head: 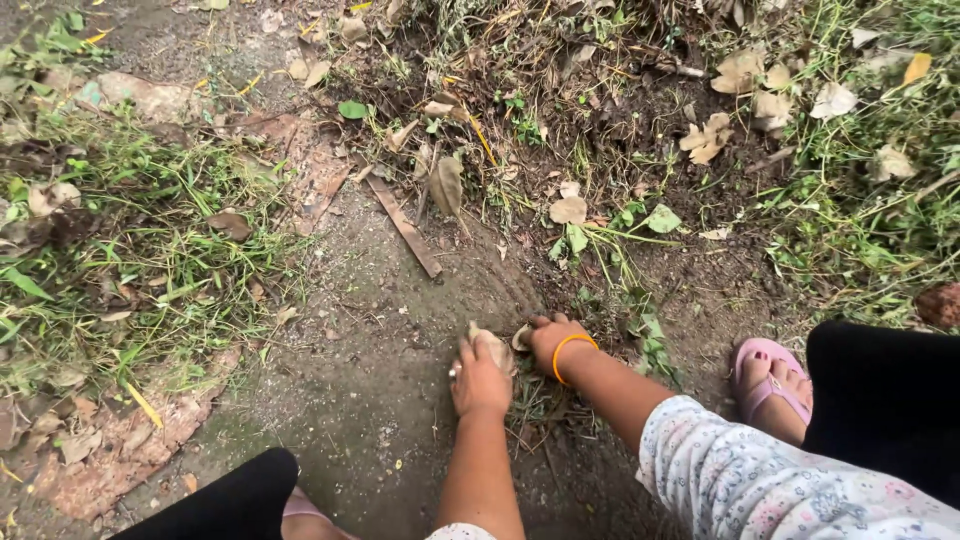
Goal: Manually pulling weeds and removing debris from a garden patch by hand.
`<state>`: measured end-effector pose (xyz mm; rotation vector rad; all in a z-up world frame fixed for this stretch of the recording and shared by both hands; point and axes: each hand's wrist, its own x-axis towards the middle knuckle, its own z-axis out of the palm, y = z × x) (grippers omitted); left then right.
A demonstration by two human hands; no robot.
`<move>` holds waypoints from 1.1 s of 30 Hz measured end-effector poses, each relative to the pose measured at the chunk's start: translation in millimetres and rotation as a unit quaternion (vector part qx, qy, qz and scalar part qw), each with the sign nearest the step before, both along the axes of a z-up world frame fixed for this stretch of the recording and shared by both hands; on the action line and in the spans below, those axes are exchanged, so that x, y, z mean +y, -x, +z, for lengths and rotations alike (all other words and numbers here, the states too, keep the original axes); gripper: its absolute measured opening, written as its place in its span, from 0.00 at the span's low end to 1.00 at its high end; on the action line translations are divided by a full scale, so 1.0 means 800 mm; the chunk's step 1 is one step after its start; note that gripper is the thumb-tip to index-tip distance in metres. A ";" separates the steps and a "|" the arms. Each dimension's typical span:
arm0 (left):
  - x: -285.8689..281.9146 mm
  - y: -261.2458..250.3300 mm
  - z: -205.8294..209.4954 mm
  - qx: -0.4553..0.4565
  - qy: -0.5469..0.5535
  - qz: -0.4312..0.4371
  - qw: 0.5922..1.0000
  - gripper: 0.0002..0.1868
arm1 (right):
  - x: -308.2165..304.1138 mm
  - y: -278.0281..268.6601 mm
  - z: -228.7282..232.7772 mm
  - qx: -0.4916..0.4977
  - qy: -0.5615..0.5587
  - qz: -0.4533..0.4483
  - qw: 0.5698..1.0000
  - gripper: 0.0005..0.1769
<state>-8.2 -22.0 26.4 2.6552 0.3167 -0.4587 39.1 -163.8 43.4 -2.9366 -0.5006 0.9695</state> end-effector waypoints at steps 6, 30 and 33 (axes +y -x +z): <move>0.015 0.005 -0.045 0.090 -0.012 0.019 0.996 0.44 | -0.001 -0.003 -0.059 -0.064 -0.011 -0.020 0.998 0.29; 0.037 -0.072 -0.104 -0.130 0.597 0.373 0.698 0.27 | 0.047 -0.054 -0.060 0.008 -0.401 -0.073 0.913 0.40; 0.042 -0.079 -0.113 -0.177 0.643 0.304 0.681 0.22 | 0.040 -0.048 -0.066 -0.021 -0.322 -0.052 0.945 0.38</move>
